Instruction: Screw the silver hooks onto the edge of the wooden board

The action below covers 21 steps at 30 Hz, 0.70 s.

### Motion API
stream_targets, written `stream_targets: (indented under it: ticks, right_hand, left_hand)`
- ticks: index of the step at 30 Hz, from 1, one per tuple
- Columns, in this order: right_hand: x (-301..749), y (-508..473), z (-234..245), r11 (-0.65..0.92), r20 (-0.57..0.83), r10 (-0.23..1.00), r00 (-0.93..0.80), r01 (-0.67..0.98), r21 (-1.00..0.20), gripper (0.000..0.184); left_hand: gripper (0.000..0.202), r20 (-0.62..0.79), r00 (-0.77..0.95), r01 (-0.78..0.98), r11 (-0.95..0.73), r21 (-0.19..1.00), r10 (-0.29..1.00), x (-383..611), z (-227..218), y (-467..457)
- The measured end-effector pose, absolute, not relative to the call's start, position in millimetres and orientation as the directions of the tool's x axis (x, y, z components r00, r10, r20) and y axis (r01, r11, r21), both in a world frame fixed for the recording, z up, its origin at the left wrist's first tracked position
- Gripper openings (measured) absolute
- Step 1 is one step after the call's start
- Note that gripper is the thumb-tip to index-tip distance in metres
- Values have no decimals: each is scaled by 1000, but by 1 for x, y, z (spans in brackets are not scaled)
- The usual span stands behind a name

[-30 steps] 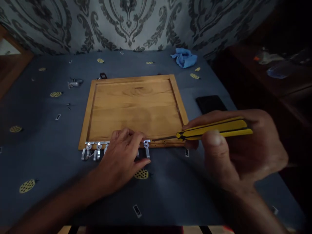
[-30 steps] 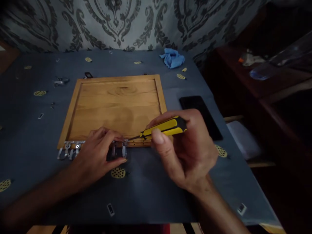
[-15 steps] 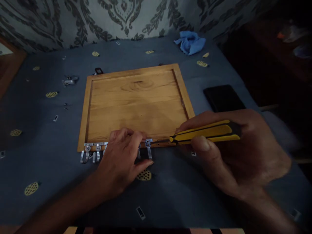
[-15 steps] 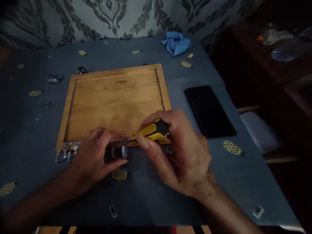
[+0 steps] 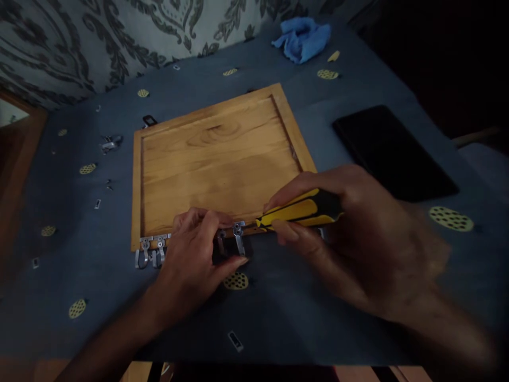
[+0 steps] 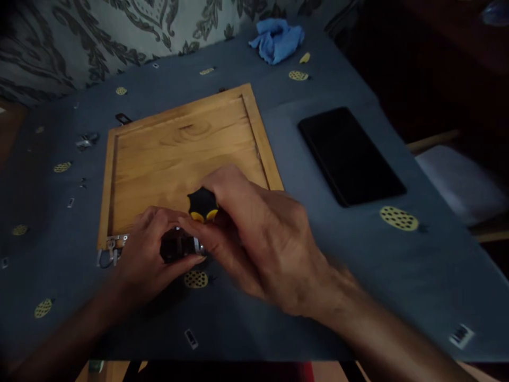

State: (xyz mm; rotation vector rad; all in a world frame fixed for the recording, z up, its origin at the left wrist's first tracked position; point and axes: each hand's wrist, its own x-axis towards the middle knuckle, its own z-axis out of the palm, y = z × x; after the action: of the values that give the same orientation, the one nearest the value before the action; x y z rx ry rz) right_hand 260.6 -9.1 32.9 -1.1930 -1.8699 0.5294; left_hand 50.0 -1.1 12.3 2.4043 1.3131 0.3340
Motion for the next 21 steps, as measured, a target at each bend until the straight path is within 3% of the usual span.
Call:
stream_targets:
  ticks: [3,10,14,21]
  right_hand:
    - [262,-8,33,502,477,855,-202,550,-667,10]
    - [266,-12,31,435,450,887,-105,516,-738,21]
    - [262,-14,31,463,479,865,-148,604,-649,14]
    - [260,-12,30,506,495,840,-221,649,-568,19]
  left_hand:
    - [43,39,523,761,-487,429,852,50,11,-1]
    - [43,51,538,753,-507,419,842,50,11,0]
    - [43,49,522,758,-489,431,852,50,10,0]
    - [42,58,515,759,-486,432,855,49,8,-1]
